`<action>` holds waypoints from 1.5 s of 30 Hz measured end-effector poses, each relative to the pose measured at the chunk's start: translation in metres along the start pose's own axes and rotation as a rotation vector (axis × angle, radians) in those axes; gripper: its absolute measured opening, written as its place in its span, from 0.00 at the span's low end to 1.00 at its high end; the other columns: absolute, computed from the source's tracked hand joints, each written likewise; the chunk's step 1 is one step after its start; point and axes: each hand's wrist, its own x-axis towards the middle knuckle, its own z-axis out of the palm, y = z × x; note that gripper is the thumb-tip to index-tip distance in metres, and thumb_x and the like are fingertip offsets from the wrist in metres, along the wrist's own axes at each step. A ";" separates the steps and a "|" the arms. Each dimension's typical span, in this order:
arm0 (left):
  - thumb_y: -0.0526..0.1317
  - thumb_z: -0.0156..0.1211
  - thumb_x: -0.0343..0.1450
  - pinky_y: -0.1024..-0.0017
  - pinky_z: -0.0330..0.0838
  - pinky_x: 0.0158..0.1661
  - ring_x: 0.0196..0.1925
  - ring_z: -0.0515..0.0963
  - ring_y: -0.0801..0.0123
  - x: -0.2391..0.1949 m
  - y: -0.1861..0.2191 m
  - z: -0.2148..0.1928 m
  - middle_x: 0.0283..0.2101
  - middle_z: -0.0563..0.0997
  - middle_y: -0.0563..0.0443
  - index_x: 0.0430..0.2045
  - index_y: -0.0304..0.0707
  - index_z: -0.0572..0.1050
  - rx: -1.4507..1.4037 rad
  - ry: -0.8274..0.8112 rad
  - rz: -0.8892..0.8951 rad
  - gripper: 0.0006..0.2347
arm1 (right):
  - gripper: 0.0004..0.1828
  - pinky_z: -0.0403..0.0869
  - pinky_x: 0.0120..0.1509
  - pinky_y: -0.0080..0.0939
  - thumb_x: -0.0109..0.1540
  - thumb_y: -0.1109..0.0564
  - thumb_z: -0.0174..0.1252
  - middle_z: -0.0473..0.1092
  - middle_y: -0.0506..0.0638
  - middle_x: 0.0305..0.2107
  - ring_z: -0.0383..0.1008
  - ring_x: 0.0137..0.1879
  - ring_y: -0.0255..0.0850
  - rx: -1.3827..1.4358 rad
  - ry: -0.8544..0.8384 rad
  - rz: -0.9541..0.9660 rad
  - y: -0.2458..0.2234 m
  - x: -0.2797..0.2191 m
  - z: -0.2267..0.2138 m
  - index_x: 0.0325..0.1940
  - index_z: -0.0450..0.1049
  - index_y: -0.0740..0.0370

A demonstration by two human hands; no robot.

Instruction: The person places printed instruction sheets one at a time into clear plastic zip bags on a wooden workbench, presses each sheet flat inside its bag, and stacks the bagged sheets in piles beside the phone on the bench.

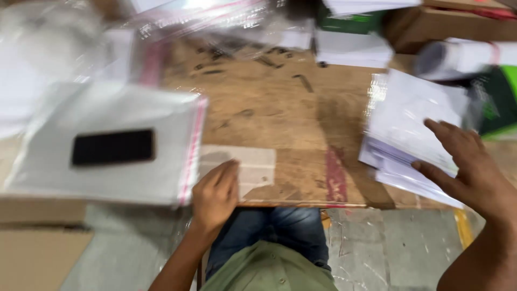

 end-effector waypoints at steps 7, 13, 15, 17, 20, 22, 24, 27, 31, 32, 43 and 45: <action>0.29 0.63 0.68 0.65 0.82 0.46 0.47 0.85 0.56 -0.001 0.003 0.000 0.46 0.84 0.42 0.43 0.29 0.80 0.025 0.098 -0.030 0.10 | 0.20 0.73 0.64 0.50 0.68 0.59 0.62 0.75 0.58 0.55 0.76 0.61 0.56 0.304 0.148 -0.419 -0.133 0.184 0.055 0.65 0.74 0.62; 0.28 0.62 0.65 0.63 0.81 0.44 0.44 0.85 0.53 -0.001 0.003 0.000 0.43 0.84 0.40 0.41 0.28 0.81 0.043 0.156 -0.015 0.11 | 0.30 0.63 0.71 0.60 0.62 0.58 0.68 0.67 0.61 0.66 0.64 0.69 0.57 0.013 0.342 -0.642 -0.213 0.334 0.150 0.67 0.71 0.69; 0.27 0.62 0.67 0.64 0.82 0.45 0.45 0.85 0.52 -0.001 0.004 -0.002 0.43 0.83 0.39 0.41 0.27 0.80 0.013 0.146 0.034 0.10 | 0.31 0.61 0.69 0.58 0.59 0.59 0.67 0.66 0.62 0.67 0.64 0.68 0.55 -0.234 0.483 -0.677 -0.237 0.363 0.166 0.65 0.70 0.72; 0.27 0.61 0.67 0.65 0.83 0.44 0.44 0.86 0.54 -0.001 0.001 -0.001 0.43 0.84 0.39 0.41 0.27 0.80 0.008 0.121 0.014 0.10 | 0.29 0.61 0.66 0.59 0.59 0.58 0.67 0.67 0.62 0.65 0.64 0.65 0.55 -0.226 0.476 -0.690 -0.252 0.377 0.173 0.62 0.71 0.72; 0.27 0.61 0.67 0.65 0.82 0.42 0.44 0.86 0.55 0.001 0.000 -0.004 0.42 0.84 0.40 0.39 0.28 0.81 -0.017 0.106 0.003 0.09 | 0.20 0.61 0.68 0.58 0.62 0.60 0.67 0.68 0.56 0.61 0.65 0.65 0.52 -0.265 0.376 -0.667 -0.260 0.387 0.177 0.56 0.73 0.66; 0.27 0.61 0.66 0.65 0.82 0.42 0.44 0.86 0.54 0.001 0.000 -0.003 0.42 0.84 0.40 0.38 0.28 0.81 -0.032 0.125 0.005 0.09 | 0.14 0.62 0.72 0.56 0.64 0.62 0.65 0.68 0.52 0.60 0.65 0.67 0.48 -0.310 0.286 -0.642 -0.264 0.388 0.174 0.53 0.74 0.62; 0.27 0.63 0.67 0.65 0.82 0.42 0.44 0.86 0.55 -0.002 -0.001 -0.001 0.42 0.84 0.41 0.38 0.29 0.81 -0.020 0.127 0.009 0.08 | 0.18 0.62 0.73 0.56 0.66 0.59 0.68 0.66 0.48 0.56 0.64 0.68 0.46 -0.267 0.500 -0.746 -0.272 0.385 0.167 0.59 0.73 0.59; 0.28 0.63 0.68 0.65 0.82 0.44 0.45 0.85 0.55 -0.002 -0.001 -0.002 0.43 0.84 0.41 0.39 0.30 0.80 0.004 0.130 0.020 0.08 | 0.33 0.62 0.62 0.56 0.54 0.46 0.68 0.67 0.56 0.55 0.63 0.62 0.50 -0.263 0.703 -0.797 -0.295 0.380 0.153 0.60 0.74 0.62; 0.29 0.62 0.68 0.64 0.81 0.45 0.46 0.85 0.54 -0.002 -0.001 -0.004 0.43 0.83 0.41 0.39 0.30 0.79 -0.024 0.137 0.003 0.08 | 0.28 0.61 0.55 0.57 0.58 0.52 0.69 0.67 0.59 0.51 0.63 0.59 0.54 -0.183 0.465 -0.752 -0.281 0.399 0.184 0.59 0.73 0.66; 0.29 0.61 0.68 0.64 0.81 0.46 0.46 0.85 0.54 -0.003 -0.002 -0.004 0.43 0.83 0.41 0.40 0.29 0.79 -0.025 0.120 0.011 0.08 | 0.21 0.61 0.58 0.56 0.62 0.55 0.68 0.67 0.57 0.48 0.63 0.58 0.51 -0.207 0.529 -0.751 -0.274 0.406 0.194 0.56 0.74 0.65; 0.29 0.61 0.68 0.64 0.81 0.48 0.47 0.85 0.54 -0.004 -0.003 -0.001 0.44 0.83 0.40 0.41 0.29 0.79 -0.016 0.095 0.031 0.09 | 0.06 0.64 0.60 0.50 0.63 0.67 0.59 0.72 0.51 0.40 0.70 0.54 0.46 0.059 0.757 -0.670 -0.245 0.410 0.172 0.40 0.76 0.59; 0.30 0.61 0.68 0.64 0.81 0.47 0.47 0.85 0.54 -0.007 -0.005 0.001 0.44 0.83 0.39 0.42 0.29 0.79 0.002 0.098 0.036 0.10 | 0.20 0.68 0.51 0.45 0.61 0.75 0.51 0.70 0.51 0.36 0.68 0.44 0.42 -0.141 0.918 -0.713 -0.235 0.400 0.154 0.52 0.75 0.62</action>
